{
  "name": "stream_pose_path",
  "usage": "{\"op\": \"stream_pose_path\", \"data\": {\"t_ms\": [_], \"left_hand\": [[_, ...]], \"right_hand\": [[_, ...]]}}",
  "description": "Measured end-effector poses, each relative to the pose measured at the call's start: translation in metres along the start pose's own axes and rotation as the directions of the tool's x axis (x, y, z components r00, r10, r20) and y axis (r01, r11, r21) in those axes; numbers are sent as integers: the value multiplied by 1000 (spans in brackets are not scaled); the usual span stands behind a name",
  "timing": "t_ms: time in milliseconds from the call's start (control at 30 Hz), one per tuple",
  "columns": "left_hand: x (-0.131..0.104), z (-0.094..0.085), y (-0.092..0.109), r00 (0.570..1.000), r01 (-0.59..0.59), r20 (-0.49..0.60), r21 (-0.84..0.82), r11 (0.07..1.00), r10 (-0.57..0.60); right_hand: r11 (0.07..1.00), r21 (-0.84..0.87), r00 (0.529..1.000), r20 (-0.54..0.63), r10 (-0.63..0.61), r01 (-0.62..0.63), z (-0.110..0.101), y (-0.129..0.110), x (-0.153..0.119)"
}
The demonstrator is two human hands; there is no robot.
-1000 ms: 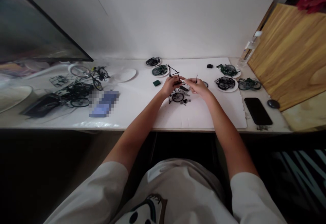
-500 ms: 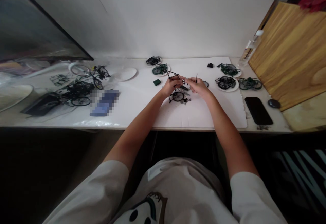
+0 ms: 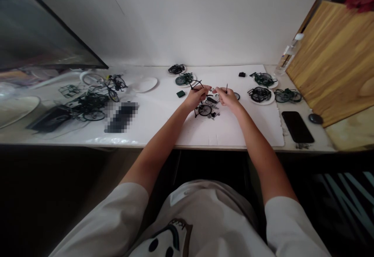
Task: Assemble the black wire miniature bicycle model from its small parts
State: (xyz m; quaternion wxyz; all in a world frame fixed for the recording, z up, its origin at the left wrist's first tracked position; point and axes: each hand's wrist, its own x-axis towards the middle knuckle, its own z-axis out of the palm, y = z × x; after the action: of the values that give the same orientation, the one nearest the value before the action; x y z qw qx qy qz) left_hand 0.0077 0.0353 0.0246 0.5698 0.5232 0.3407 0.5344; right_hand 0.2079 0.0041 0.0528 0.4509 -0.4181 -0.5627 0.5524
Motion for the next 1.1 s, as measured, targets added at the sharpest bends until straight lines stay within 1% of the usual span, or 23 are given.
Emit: {"op": "stream_pose_path", "data": {"t_ms": [100,200,467,667,800,933,1100], "left_hand": [[1,-2,-1,1000,-1,-11,-40,999,0],[1,-4,0,1000,-2,-6,-43,999,2],[-1,-6,3,997,73,3,-106,992,-73],[-2,-4,7,997,63,-28,-143,988,-67],[-4,-2,13,994,76,-56,-195,978,-89],[-6,0,19,992,65,-84,-249,966,-89],[-6,0,21,990,52,-111,-283,958,-86]], "right_hand": [[1000,-19,1000,-13,-3,2,1,-1,-1],[999,-49,1000,-28,-5,3,3,-2,-2],[996,-85,999,-28,-21,18,0,3,-1],[994,-110,999,-24,-24,21,0,6,1],[993,-117,1000,-20,-11,8,2,3,-1],[993,-115,1000,-29,0,-3,4,-3,-5],[996,-89,1000,-15,9,-11,7,-10,-9]]}}
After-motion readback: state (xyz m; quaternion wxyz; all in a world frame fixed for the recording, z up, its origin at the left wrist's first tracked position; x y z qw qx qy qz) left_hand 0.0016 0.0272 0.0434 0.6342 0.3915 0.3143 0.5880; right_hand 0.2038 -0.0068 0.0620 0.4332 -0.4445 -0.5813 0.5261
